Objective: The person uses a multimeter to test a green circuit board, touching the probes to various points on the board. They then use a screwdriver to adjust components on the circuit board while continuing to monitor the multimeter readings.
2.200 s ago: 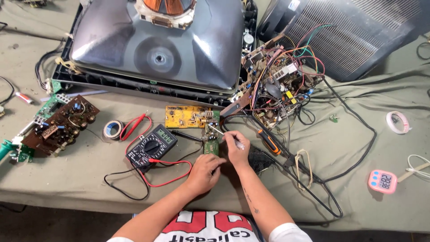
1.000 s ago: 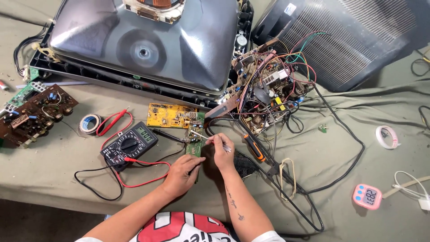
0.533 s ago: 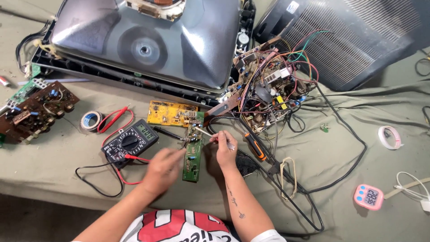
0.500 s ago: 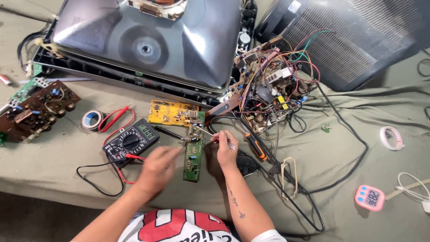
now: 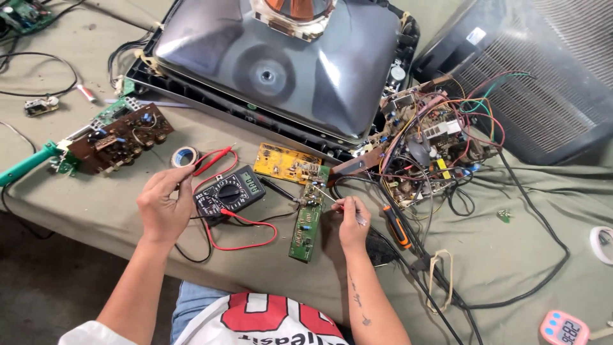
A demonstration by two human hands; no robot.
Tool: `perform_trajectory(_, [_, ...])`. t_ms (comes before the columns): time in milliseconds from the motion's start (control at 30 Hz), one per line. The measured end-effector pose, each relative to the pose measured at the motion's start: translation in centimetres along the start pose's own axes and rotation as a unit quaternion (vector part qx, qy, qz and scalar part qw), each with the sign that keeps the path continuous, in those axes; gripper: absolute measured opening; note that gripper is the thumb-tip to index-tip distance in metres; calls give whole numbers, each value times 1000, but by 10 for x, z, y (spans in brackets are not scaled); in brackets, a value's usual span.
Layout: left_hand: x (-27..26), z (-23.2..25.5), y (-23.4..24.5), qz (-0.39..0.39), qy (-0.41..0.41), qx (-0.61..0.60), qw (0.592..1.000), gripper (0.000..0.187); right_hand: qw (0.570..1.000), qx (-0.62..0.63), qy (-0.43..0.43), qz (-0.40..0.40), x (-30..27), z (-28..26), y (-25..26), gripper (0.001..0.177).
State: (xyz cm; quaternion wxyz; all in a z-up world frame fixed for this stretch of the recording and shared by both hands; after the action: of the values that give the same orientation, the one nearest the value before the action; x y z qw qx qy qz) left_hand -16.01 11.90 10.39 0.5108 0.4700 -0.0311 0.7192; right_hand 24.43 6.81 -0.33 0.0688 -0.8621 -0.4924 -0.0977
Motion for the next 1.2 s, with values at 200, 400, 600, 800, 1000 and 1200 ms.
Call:
perform_trajectory(200, [0, -11, -6, -12, 81, -60, 995, 25, 1000, -8, 16, -3, 3, -4, 5, 36])
perform_trajectory(400, [-19, 7, -62, -96, 129, -162, 974, 29, 1000, -11, 24, 2, 3, 0, 7, 38])
perform_trajectory(600, [-36, 45, -110, -187, 164, -195, 949, 30, 1000, -10, 21, 12, 1, -5, 9, 37])
perform_trajectory(800, [-39, 44, -116, -201, 202, -207, 936, 27, 1000, -10, 19, 2, 4, -1, 11, 39])
perform_trajectory(1000, [-33, 38, -106, -185, 213, -212, 936, 27, 1000, 2, 5, -13, 3, -4, 7, 39])
perform_trajectory(1200, [-1, -27, -48, -52, 222, -218, 949, 18, 1000, -3, 6, -29, 3, 4, 6, 38])
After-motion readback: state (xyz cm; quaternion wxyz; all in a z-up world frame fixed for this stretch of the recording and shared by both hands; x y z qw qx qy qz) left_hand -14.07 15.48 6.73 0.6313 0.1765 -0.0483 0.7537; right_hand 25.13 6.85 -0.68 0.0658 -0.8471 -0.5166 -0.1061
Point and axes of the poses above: each hand's wrist, its own x-axis towards the middle knuckle, its own y-axis out of the back of the hand, z = x × y, the point moved 6 cm from there along x, towards the middle knuckle, and after that the axes turned 1 degree about z, right-handed, at the moved point
